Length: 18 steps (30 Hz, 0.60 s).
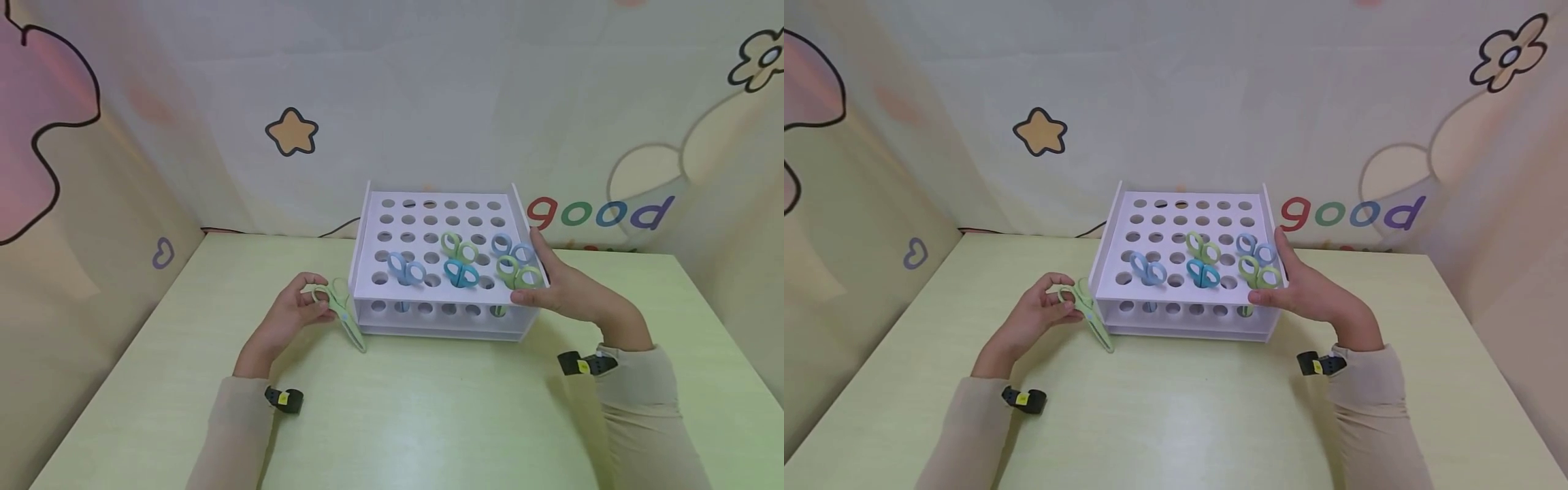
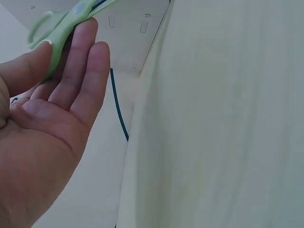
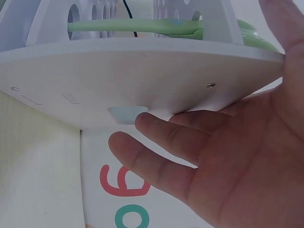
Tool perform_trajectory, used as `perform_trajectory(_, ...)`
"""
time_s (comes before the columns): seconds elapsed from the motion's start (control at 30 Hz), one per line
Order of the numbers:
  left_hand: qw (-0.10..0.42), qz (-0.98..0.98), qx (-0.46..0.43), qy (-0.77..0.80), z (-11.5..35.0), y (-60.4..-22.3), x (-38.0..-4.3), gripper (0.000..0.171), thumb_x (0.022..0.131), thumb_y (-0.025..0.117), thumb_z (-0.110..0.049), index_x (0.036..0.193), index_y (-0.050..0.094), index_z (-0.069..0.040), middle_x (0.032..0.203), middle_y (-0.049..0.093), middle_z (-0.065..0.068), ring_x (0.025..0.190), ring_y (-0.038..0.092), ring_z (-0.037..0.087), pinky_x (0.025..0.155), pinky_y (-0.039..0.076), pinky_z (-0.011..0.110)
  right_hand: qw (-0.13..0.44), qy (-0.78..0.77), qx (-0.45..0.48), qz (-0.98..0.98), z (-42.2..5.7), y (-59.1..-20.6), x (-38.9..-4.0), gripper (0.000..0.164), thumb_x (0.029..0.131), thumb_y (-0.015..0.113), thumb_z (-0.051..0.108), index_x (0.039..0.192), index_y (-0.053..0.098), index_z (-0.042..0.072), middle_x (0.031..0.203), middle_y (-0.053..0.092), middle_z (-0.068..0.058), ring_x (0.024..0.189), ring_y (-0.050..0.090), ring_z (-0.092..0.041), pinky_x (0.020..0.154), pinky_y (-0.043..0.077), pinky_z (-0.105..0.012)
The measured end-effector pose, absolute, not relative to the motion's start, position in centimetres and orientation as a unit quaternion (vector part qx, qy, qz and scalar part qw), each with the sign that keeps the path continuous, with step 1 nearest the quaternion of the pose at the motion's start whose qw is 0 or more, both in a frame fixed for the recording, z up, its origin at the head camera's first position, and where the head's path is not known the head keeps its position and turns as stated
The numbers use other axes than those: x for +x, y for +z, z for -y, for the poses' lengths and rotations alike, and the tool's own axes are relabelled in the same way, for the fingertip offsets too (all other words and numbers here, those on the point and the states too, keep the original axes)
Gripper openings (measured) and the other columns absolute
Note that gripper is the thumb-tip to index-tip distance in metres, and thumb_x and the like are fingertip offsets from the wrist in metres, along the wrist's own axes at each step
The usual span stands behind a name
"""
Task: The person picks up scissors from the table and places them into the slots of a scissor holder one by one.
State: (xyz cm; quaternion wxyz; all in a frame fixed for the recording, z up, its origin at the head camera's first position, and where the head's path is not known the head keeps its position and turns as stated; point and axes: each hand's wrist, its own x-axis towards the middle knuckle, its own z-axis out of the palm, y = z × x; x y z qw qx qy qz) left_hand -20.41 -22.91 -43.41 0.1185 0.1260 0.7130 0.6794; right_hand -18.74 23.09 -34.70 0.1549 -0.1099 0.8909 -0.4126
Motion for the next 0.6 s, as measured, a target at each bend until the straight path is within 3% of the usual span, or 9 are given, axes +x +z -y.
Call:
perform_trajectory(0.2, 0.106, -0.707, 0.115, 0.69, 22.66, -43.42, -20.6, 0.026, 0.104, 0.054, -0.002, 0.128, 0.049, 0.004, 0.099, 0.067, 0.017, 0.089, 0.072, 0.024, 0.085, 0.056, 0.041, 0.153, -0.412, -0.11, -0.891, -23.22, -34.78, -18.72, 0.123, 0.09, 0.077, 0.039, 0.157, -0.025, 0.024, 0.164, 0.008, -0.023, 0.144, 0.02, -0.041, 0.113, 0.015, -0.065)
perform_trajectory(0.4, 0.087, -0.716, 0.098, 0.685, 22.39, -43.25, -20.72, 0.027, 0.107, 0.054, -0.018, 0.12, 0.055, 0.006, 0.108, 0.062, 0.028, 0.087, 0.072, 0.022, 0.081, 0.057, 0.041, 0.15, -0.411, -0.115, -0.892, -23.34, -34.74, -18.7, 0.122, 0.091, 0.076, 0.039, 0.157, -0.025, 0.023, 0.165, 0.007, -0.022, 0.144, 0.021, -0.039, 0.113, 0.016, -0.064)
perform_trajectory(0.6, 0.031, -0.725, 0.092, 0.682, 22.24, -42.54, -20.42, 0.03, 0.106, 0.057, -0.021, 0.114, 0.06, 0.008, 0.104, 0.07, 0.017, 0.086, 0.072, 0.027, 0.078, 0.058, 0.038, 0.148, -0.41, -0.121, -0.892, -23.15, -34.65, -18.64, 0.121, 0.091, 0.076, 0.04, 0.157, -0.025, 0.023, 0.167, -0.003, -0.019, 0.147, 0.014, -0.04, 0.113, 0.015, -0.064)
